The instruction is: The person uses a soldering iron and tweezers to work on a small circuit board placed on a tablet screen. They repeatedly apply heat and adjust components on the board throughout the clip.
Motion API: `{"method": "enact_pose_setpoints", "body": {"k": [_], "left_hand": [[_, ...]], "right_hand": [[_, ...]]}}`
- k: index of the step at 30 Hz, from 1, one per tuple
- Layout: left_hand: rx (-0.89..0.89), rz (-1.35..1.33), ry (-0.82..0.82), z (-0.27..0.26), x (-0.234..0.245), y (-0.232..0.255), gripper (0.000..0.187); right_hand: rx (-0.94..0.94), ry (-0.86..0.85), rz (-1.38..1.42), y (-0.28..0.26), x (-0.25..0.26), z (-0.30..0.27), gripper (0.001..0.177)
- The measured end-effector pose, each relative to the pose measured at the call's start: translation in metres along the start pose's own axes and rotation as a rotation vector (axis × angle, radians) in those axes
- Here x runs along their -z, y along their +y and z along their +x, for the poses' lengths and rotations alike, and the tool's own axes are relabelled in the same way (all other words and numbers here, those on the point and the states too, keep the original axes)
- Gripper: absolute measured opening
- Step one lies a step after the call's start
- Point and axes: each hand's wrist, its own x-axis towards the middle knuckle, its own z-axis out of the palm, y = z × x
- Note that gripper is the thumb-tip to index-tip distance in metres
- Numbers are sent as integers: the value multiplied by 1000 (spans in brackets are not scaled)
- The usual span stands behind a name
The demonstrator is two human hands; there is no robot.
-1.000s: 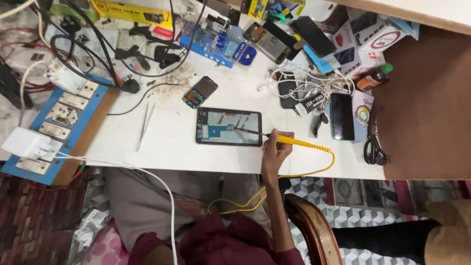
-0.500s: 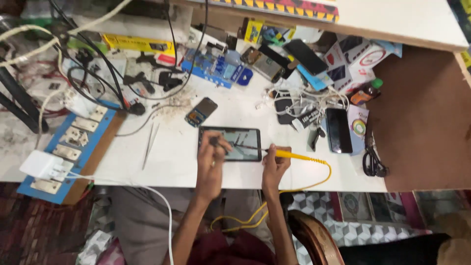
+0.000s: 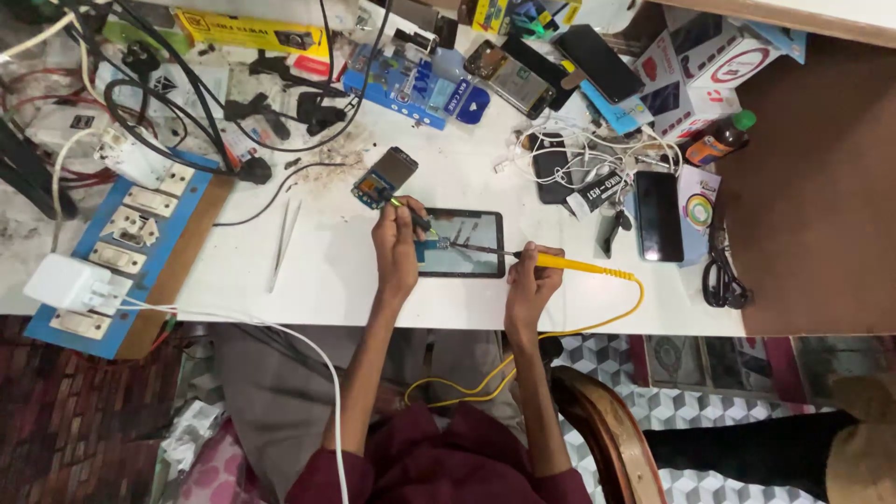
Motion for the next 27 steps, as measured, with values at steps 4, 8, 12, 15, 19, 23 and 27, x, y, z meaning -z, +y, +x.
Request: {"method": "enact_pose_setpoints", "body": {"k": [4,8,12,15,19,23,27], "left_hand": [[-76,61,-1,0,0,2,33],[-92,275,-15,-7,-3,8,31],[-48,368,-53,-6,-5,16,29],[-177,360,-71,-9,-3,17,31],[-74,319,-50,-8,-3,14,33],[-99,218,-37,-7,-2,11,32],[-72,156,1,-4,-1,8,30]], "right_hand": [[-13,23,-52,2,1,3,17],[-20,45,8,6,2,2,18],[2,109,90,4,1,5,19],[-1,103,122,1,4,5,20],[-7,61,78,2,2,4,21],[-13,29,70,2,1,5,20],[-10,20,37,5,2,4,19]]}}
